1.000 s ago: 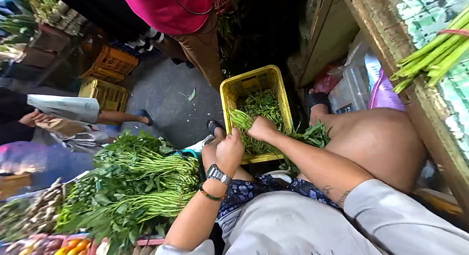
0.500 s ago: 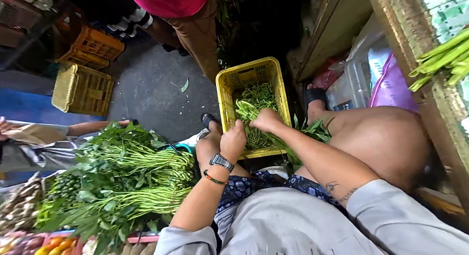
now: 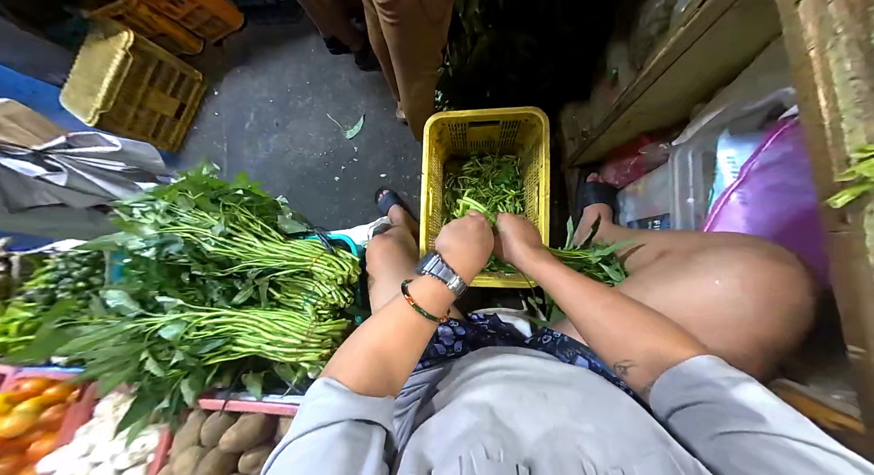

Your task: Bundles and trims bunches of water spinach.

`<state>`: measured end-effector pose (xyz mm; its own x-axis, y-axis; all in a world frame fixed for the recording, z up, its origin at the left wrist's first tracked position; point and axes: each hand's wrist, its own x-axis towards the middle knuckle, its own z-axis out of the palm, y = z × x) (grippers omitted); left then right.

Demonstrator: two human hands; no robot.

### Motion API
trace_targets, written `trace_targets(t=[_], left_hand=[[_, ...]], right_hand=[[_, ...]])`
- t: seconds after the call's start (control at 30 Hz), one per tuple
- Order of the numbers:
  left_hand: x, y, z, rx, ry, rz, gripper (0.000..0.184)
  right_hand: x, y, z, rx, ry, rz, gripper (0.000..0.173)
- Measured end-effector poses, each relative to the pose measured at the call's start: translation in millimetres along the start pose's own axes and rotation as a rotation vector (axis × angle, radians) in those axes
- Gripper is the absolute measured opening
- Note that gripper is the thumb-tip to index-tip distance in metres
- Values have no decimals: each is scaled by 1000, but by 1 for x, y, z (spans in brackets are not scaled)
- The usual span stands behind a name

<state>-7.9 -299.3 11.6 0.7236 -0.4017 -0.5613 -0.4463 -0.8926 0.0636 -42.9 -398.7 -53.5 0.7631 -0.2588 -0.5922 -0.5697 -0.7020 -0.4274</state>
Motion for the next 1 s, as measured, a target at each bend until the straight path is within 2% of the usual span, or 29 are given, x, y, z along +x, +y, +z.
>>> trace_targets(t=[0.17, 0.33, 0.5, 0.7, 0.8, 0.9, 1.0], left_hand=[[-7, 4, -3, 65, -32, -47, 23], [-12, -2, 7, 82, -62, -179, 28], [9, -4, 18, -66, -62, -91, 24], [-6, -19, 4, 48, -151, -122, 27], [4, -17, 5, 45, -64, -98, 27], [9, -14, 4, 40, 29, -27, 22], [14, -31, 10, 23, 129, 89, 19]], right_hand=[[3, 1, -1, -24, 43, 8, 31], [2, -12, -4, -20, -27, 72, 28], [11, -6, -4, -79, -57, 58, 30], [28, 3, -13, 102, -99, 93, 50], [40, 8, -10, 258, -103, 76, 50], [45, 19, -8, 418, -90, 38, 42], [40, 19, -17, 630, -130, 20, 41]])
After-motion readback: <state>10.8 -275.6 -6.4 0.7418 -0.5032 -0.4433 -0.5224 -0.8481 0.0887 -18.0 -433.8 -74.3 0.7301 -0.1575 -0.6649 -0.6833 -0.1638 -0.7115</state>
